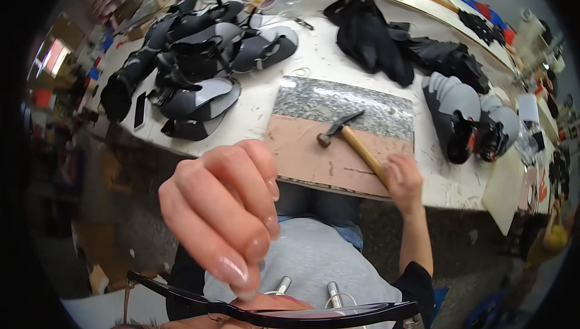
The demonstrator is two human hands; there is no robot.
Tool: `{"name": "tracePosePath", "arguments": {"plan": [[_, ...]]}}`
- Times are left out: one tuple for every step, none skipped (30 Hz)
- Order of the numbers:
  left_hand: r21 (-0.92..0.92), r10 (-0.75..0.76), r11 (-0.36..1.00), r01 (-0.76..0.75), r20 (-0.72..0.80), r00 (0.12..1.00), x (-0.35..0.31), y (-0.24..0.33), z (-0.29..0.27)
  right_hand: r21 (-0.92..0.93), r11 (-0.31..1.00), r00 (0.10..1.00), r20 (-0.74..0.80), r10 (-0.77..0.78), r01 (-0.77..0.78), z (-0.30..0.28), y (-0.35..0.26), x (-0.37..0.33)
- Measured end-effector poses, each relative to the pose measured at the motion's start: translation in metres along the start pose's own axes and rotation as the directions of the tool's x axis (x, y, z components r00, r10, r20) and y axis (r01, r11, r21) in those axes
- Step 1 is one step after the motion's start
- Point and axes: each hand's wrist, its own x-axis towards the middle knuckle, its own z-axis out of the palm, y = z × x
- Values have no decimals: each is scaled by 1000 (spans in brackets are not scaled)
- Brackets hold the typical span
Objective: The person assembles shoe uppers by folding and pressing the edges of cut fabric and leather pieces by hand, hammering the seams with a small hammer, and fitting the parts together.
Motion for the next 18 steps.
{"name": "tracePosePath", "arguments": {"plan": [[9, 40, 999, -40, 4, 999, 0, 0, -4, -4, 999, 997, 61, -36, 36, 16, -6, -1], [22, 58, 998, -58, 4, 998, 0, 3, -8, 8, 999, 996, 73, -48, 48, 26, -13, 4], [33, 76, 997, -76, 2, 997, 0, 7, -10, -75, 996, 992, 115, -47, 56, 30, -22, 7], [42, 79, 996, -79, 1, 997, 2, 13, -13, -158, 985, 987, 154, -43, 68, 33, -27, 9], [58, 96, 994, -95, -2, 995, 1, 15, -16, -148, 986, 985, 165, -52, 77, 38, -26, 12], [75, 116, 990, -116, -1, 993, 1, 17, -19, -134, 989, 988, 146, -47, 67, 45, -21, 15], [95, 142, 985, -141, -1, 990, 1, 23, -21, -120, 991, 991, 128, -46, 61, 48, -23, 18], [101, 144, 985, -143, -6, 990, 1, 29, -23, -122, 992, 991, 132, 2, 15, 48, -29, 20], [96, 149, 984, -148, -5, 989, 2, 28, -26, -118, 993, 991, 132, -6, 21, 51, -24, 18], [96, 154, 983, -154, 1, 988, 3, 28, -29, -122, 991, 995, 99, -34, 46, 55, -12, 15], [105, 136, 986, -132, -34, 990, 1, 25, -30, -128, 989, 996, 64, -62, 70, 58, -2, 13], [101, 121, 988, -114, -67, 990, 3, 23, -31, -157, 985, 997, 35, -66, 71, 53, 4, 10], [162, 30, 987, -11, -111, 993, -5, 25, -35, -131, 986, 995, 39, -95, 99, 56, 2, 11], [214, -59, 972, 92, -155, 986, -13, 26, -40, -161, 984, 997, 27, -68, 72, 57, -2, 13], [255, -200, 936, 241, -176, 964, -22, 25, -52, -212, 977, 1000, 7, -30, 31, 51, -3, 12], [412, -229, 871, 268, -142, 963, -31, 8, -69, -223, 974, 999, -4, -34, 32, 45, 2, 9], [557, -260, 783, 278, -114, 959, -40, -12, -90, -256, 967, 999, -46, -14, 1, 38, 9, 6], [641, -272, 678, 359, -235, 933, -56, -24, -111, -255, 967, 998, -65, -12, -5, 43, 19, 6]]}}
